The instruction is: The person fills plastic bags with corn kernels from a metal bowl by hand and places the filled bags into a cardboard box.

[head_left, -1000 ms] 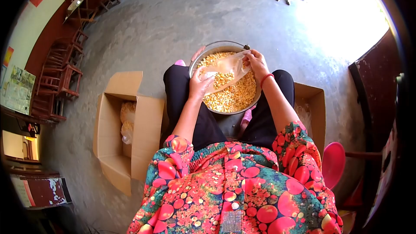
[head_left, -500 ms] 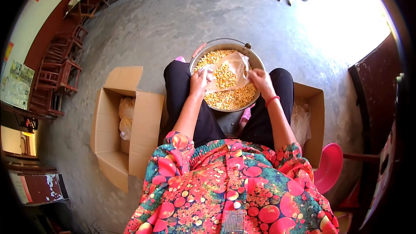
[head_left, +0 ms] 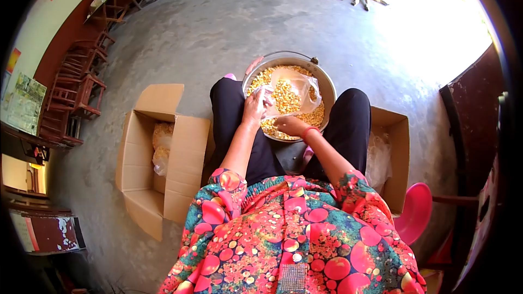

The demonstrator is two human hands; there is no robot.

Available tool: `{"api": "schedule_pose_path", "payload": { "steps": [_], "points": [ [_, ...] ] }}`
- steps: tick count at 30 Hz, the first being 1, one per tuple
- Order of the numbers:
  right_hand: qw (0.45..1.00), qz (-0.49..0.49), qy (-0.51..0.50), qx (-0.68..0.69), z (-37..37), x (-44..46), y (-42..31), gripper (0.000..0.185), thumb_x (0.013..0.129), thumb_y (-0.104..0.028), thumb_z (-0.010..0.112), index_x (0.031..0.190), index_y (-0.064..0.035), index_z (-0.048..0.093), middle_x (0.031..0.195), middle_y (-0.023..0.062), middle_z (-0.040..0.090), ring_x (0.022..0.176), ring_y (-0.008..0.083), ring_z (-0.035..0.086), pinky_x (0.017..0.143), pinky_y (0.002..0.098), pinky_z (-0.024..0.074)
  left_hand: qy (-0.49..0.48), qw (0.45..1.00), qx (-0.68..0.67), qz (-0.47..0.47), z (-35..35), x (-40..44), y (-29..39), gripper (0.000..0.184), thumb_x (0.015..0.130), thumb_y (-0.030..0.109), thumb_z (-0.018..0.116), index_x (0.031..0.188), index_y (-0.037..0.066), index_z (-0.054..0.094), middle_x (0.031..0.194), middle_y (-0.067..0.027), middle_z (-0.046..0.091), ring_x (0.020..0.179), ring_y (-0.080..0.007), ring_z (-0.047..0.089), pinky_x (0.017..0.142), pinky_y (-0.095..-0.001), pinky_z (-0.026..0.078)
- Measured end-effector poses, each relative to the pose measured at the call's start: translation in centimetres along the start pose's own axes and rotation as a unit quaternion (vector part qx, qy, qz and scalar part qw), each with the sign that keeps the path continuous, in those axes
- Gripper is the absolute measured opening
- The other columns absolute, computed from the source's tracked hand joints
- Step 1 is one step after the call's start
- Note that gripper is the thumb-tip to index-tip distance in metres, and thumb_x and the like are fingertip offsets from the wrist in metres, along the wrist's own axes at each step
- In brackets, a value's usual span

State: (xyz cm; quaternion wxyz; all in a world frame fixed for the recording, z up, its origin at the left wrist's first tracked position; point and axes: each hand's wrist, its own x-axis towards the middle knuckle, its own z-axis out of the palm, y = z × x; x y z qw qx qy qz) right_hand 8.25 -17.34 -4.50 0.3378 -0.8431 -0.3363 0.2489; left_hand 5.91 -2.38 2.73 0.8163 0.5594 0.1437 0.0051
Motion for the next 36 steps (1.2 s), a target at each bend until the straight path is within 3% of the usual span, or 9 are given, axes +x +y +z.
{"api": "schedule_pose_path", "payload": {
  "steps": [3,5,9,18,20,23,25,33,36],
  "points": [
    [0.994,0.021,0.060,-0.084,1.6,1.1,-0.6,0.033,0.071,-0.016,0.047,0.103,-0.0110,0.054,0.096,0.0168,0.056,0.093,0.0305,0.051,0.084,0.0349,0.0380,-0.006,1.000,0.000,0.014,0.1,0.0,-0.3,0.028,0.085,0.032,0.043,0.086,0.006,0.055,0.056,-0.0007,0.049,0.034,-0.0024,0.025,0.030,-0.0172,0.017],
    [0.982,-0.073,0.115,-0.133,2.8,1.3,0.1,0.034,0.071,-0.017,0.048,0.104,-0.0122,0.054,0.098,0.0178,0.054,0.095,0.0305,0.050,0.085,0.0365,0.0375,0.000,1.000,0.005,0.022,-0.2,0.0,-0.4,0.029,0.085,0.032,0.042,0.086,0.006,0.056,0.056,-0.0004,0.050,0.034,-0.0021,0.025,0.031,-0.0171,0.018],
    [0.981,0.071,-0.079,-0.164,0.6,0.3,-1.4,0.030,0.071,-0.023,0.047,0.097,-0.0114,0.057,0.102,0.0165,0.053,0.095,0.0304,0.050,0.083,0.0378,0.0384,-0.029,0.999,-0.001,0.025,0.0,-0.5,0.0,0.030,0.085,0.032,0.042,0.087,0.005,0.056,0.056,0.0005,0.050,0.035,-0.0015,0.026,0.031,-0.0166,0.018],
    [0.969,0.131,-0.105,-0.183,1.2,0.8,6.5,0.031,0.070,-0.021,0.044,0.092,-0.0054,0.059,0.098,0.0164,0.055,0.090,0.0311,0.053,0.080,0.0348,0.0401,-0.006,1.000,0.008,0.006,-0.1,-0.5,0.0,0.029,0.084,0.032,0.044,0.084,0.006,0.057,0.057,-0.0016,0.051,0.037,-0.0025,0.031,0.033,-0.0160,0.022],
    [0.995,0.074,-0.050,0.052,2.6,2.1,12.9,0.023,0.073,-0.022,0.048,0.085,-0.0047,0.058,0.074,0.0094,0.053,0.062,0.0206,0.050,0.052,0.0293,0.0388,-0.003,1.000,0.009,0.013,-0.2,-0.2,-0.5,0.028,0.084,0.032,0.043,0.084,0.007,0.057,0.057,-0.0016,0.051,0.036,-0.0026,0.031,0.032,-0.0161,0.023],
    [0.929,0.193,-0.028,0.315,-0.9,0.0,6.8,0.014,0.077,-0.021,0.051,0.080,-0.0071,0.053,0.056,-0.0014,0.037,0.040,0.0067,0.035,0.031,0.0188,0.0250,0.000,1.000,0.000,0.020,-0.1,-0.2,-0.7,0.028,0.085,0.031,0.043,0.085,0.007,0.057,0.058,-0.0016,0.051,0.036,-0.0027,0.031,0.032,-0.0164,0.023],
    [0.823,0.280,-0.012,0.494,-3.7,-2.1,1.7,0.014,0.078,-0.019,0.048,0.081,-0.0060,0.050,0.058,-0.0009,0.039,0.040,0.0074,0.035,0.032,0.0188,0.0253,0.007,1.000,-0.013,0.026,-0.3,0.2,-1.2,0.028,0.085,0.030,0.042,0.086,0.007,0.058,0.058,-0.0016,0.052,0.036,-0.0027,0.030,0.032,-0.0168,0.023],
    [0.801,0.211,-0.033,0.560,-6.5,-2.2,-1.9,0.016,0.082,-0.022,0.045,0.081,-0.0059,0.047,0.063,0.0012,0.044,0.039,0.0039,0.030,0.031,0.0159,0.0216,0.007,0.999,-0.009,0.045,-0.4,0.5,-1.5,0.027,0.085,0.028,0.041,0.086,0.006,0.058,0.056,0.0000,0.052,0.034,-0.0024,0.033,0.032,-0.0172,0.027],
    [0.803,0.162,0.100,0.565,-7.5,0.0,-2.5,0.019,0.082,-0.022,0.046,0.089,-0.0052,0.051,0.072,0.0034,0.051,0.051,0.0087,0.045,0.044,0.0190,0.0370,0.015,0.999,-0.021,0.045,-0.1,0.3,-1.2,0.028,0.086,0.030,0.042,0.085,0.007,0.058,0.055,0.0001,0.050,0.035,-0.0025,0.030,0.032,-0.0169,0.022]
  ]
}}
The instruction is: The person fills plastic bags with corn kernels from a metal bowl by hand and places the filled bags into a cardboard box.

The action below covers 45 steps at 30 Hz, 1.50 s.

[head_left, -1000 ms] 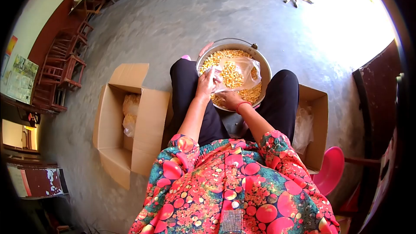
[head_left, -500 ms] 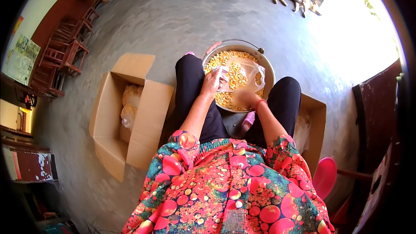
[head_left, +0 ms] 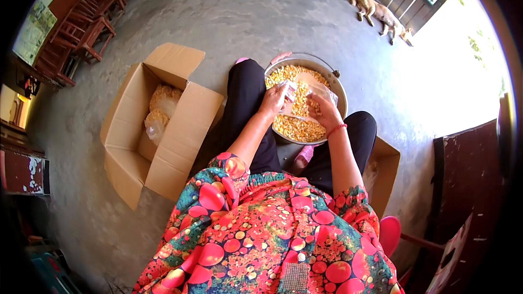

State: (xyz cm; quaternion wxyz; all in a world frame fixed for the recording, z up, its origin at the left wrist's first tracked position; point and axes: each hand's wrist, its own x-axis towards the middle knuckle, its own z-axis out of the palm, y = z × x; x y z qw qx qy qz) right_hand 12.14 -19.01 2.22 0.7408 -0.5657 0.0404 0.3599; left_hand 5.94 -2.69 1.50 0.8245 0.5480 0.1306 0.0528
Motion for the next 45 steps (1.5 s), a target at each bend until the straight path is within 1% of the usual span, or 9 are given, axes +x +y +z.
{"api": "schedule_pose_path", "payload": {
  "steps": [5,9,13,15,18,27,30,32,45],
  "points": [
    [0.824,-0.325,-0.040,-0.462,-0.3,1.3,-1.0,0.031,0.081,-0.023,0.047,0.106,-0.0052,0.051,0.082,0.0036,0.056,0.068,0.0143,0.054,0.059,0.0269,0.0451,-0.005,1.000,-0.004,-0.016,0.0,-0.4,0.6,0.029,0.085,0.031,0.042,0.086,0.007,0.058,0.056,0.0005,0.050,0.035,-0.0022,0.030,0.032,-0.0174,0.021],
    [0.933,-0.014,-0.107,-0.343,2.8,-2.8,-3.0,0.023,0.079,-0.022,0.044,0.084,-0.0044,0.058,0.080,0.0013,0.057,0.068,0.0102,0.056,0.054,0.0230,0.0463,-0.010,1.000,-0.004,0.015,0.0,-0.3,0.2,0.029,0.085,0.031,0.042,0.086,0.007,0.058,0.057,-0.0006,0.051,0.034,-0.0023,0.028,0.031,-0.0174,0.020],
    [0.793,0.080,-0.136,-0.589,0.1,-1.4,0.8,0.025,0.074,-0.026,0.049,0.084,-0.0062,0.060,0.077,0.0051,0.060,0.067,0.0164,0.058,0.055,0.0267,0.0474,-0.017,1.000,-0.007,-0.001,0.0,-0.1,0.3,0.028,0.085,0.031,0.042,0.086,0.007,0.057,0.057,-0.0012,0.051,0.034,-0.0027,0.028,0.031,-0.0168,0.022],
    [0.633,-0.099,-0.143,-0.755,-4.0,1.7,5.1,0.029,0.069,-0.025,0.049,0.088,-0.0054,0.059,0.084,0.0127,0.060,0.078,0.0262,0.057,0.068,0.0321,0.0464,-0.010,1.000,-0.003,0.001,0.0,-0.1,0.2,0.028,0.085,0.031,0.042,0.085,0.007,0.057,0.056,-0.0013,0.051,0.034,-0.0027,0.029,0.031,-0.0167,0.023],
    [0.605,-0.035,-0.004,-0.796,-3.8,1.2,7.5,0.035,0.066,-0.024,0.048,0.094,-0.0057,0.058,0.095,0.0185,0.056,0.090,0.0303,0.054,0.078,0.0357,0.0418,-0.005,1.000,-0.001,0.001,0.0,-0.2,0.2,0.028,0.085,0.031,0.043,0.085,0.007,0.057,0.056,-0.0013,0.051,0.034,-0.0026,0.029,0.031,-0.0166,0.024],
    [0.665,-0.087,-0.034,-0.741,-0.9,2.3,9.9,0.034,0.068,-0.031,0.050,0.084,-0.0026,0.058,0.085,0.0194,0.057,0.074,0.0303,0.056,0.071,0.0371,0.0428,0.004,1.000,-0.012,0.011,0.0,-0.3,0.2,0.028,0.085,0.029,0.044,0.083,0.005,0.058,0.056,-0.0014,0.052,0.034,-0.0018,0.029,0.032,-0.0164,0.024],
    [0.741,-0.094,-0.065,-0.662,-2.9,2.9,9.9,0.027,0.072,-0.027,0.052,0.083,-0.0021,0.057,0.072,0.0124,0.058,0.058,0.0206,0.055,0.056,0.0322,0.0453,0.008,1.000,-0.021,0.009,0.0,-0.2,0.0,0.027,0.085,0.028,0.044,0.083,0.004,0.058,0.056,-0.0015,0.053,0.034,-0.0017,0.029,0.032,-0.0161,0.023],
    [0.955,0.100,-0.048,-0.276,-2.4,1.3,8.2,0.020,0.076,-0.023,0.052,0.085,-0.0049,0.056,0.063,0.0022,0.052,0.049,0.0090,0.048,0.043,0.0230,0.0408,0.007,1.000,-0.023,0.013,0.0,-0.2,0.0,0.027,0.085,0.027,0.044,0.083,0.004,0.058,0.056,-0.0016,0.053,0.034,-0.0016,0.029,0.032,-0.0159,0.023],
    [0.991,-0.026,-0.033,-0.127,0.9,-1.9,-0.1,0.025,0.082,-0.023,0.047,0.094,-0.0027,0.054,0.077,0.0035,0.054,0.059,0.0105,0.051,0.045,0.0202,0.0405,0.000,1.000,-0.017,0.012,0.1,-0.3,0.2,0.027,0.086,0.028,0.042,0.086,0.005,0.057,0.056,0.0005,0.051,0.035,-0.0013,0.029,0.032,-0.0165,0.022]
  ]
}}
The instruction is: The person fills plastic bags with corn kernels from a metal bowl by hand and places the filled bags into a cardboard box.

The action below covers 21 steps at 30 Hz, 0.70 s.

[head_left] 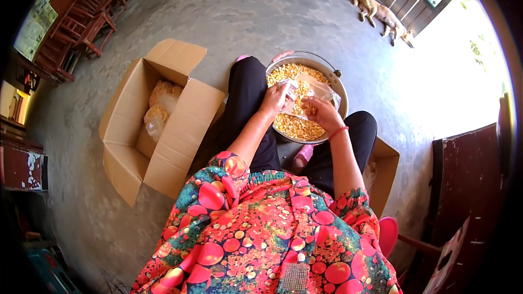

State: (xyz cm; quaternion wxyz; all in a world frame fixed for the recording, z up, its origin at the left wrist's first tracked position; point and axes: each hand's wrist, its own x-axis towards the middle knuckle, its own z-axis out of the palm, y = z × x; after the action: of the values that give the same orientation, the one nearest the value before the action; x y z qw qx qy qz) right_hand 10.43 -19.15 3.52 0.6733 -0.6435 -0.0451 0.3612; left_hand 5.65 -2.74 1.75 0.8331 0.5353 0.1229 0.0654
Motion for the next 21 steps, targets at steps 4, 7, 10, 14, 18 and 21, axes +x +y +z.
{"api": "schedule_pose_path", "payload": {
  "steps": [4,7,10,14,18,21],
  "points": [
    [0.959,-0.180,0.047,-0.216,-1.1,2.5,-0.3,0.024,0.080,-0.021,0.048,0.095,-0.0041,0.056,0.082,0.0041,0.056,0.080,0.0114,0.054,0.056,0.0231,0.0465,0.003,1.000,0.007,-0.022,0.1,-0.3,0.5,0.028,0.086,0.029,0.041,0.087,0.006,0.057,0.055,0.0007,0.050,0.035,-0.0017,0.029,0.031,-0.0172,0.021],
    [0.896,-0.164,0.041,-0.412,0.1,1.3,-1.7,0.024,0.079,-0.023,0.048,0.091,-0.0043,0.057,0.084,0.0045,0.057,0.078,0.0111,0.056,0.054,0.0232,0.0467,-0.001,1.000,0.003,-0.017,0.0,-0.2,0.4,0.028,0.086,0.029,0.041,0.087,0.006,0.057,0.055,0.0006,0.050,0.035,-0.0018,0.029,0.031,-0.0173,0.021],
    [0.921,0.010,-0.151,-0.359,1.7,-0.3,-1.1,0.023,0.078,-0.024,0.047,0.086,-0.0057,0.059,0.077,0.0041,0.058,0.064,0.0111,0.056,0.049,0.0226,0.0459,-0.012,1.000,-0.003,-0.009,0.0,-0.1,0.1,0.028,0.086,0.028,0.041,0.087,0.006,0.057,0.055,0.0003,0.050,0.035,-0.0020,0.030,0.032,-0.0170,0.022],
    [0.780,-0.142,-0.167,-0.585,0.1,2.5,6.6,0.026,0.075,-0.023,0.046,0.091,-0.0079,0.058,0.089,0.0120,0.059,0.077,0.0249,0.058,0.068,0.0350,0.0458,0.005,1.000,0.000,-0.003,0.1,-0.2,0.4,0.027,0.086,0.027,0.042,0.087,0.004,0.057,0.056,-0.0007,0.051,0.035,-0.0021,0.030,0.032,-0.0166,0.024],
    [0.763,-0.031,-0.015,-0.646,1.1,2.4,9.3,0.039,0.072,-0.033,0.046,0.101,-0.0084,0.054,0.096,0.0184,0.055,0.090,0.0314,0.052,0.078,0.0373,0.0406,0.014,1.000,0.002,-0.006,0.0,-0.2,0.2,0.027,0.085,0.028,0.043,0.086,0.004,0.057,0.056,-0.0012,0.052,0.035,-0.0020,0.030,0.032,-0.0167,0.024],
    [0.786,-0.008,-0.041,-0.617,2.2,3.1,8.9,0.041,0.072,-0.037,0.046,0.096,-0.0067,0.056,0.093,0.0190,0.056,0.087,0.0315,0.053,0.076,0.0375,0.0404,-0.008,1.000,-0.003,-0.006,0.0,-0.1,0.1,0.027,0.085,0.028,0.044,0.086,0.004,0.057,0.056,-0.0012,0.052,0.035,-0.0022,0.031,0.032,-0.0168,0.024]
  ]
}}
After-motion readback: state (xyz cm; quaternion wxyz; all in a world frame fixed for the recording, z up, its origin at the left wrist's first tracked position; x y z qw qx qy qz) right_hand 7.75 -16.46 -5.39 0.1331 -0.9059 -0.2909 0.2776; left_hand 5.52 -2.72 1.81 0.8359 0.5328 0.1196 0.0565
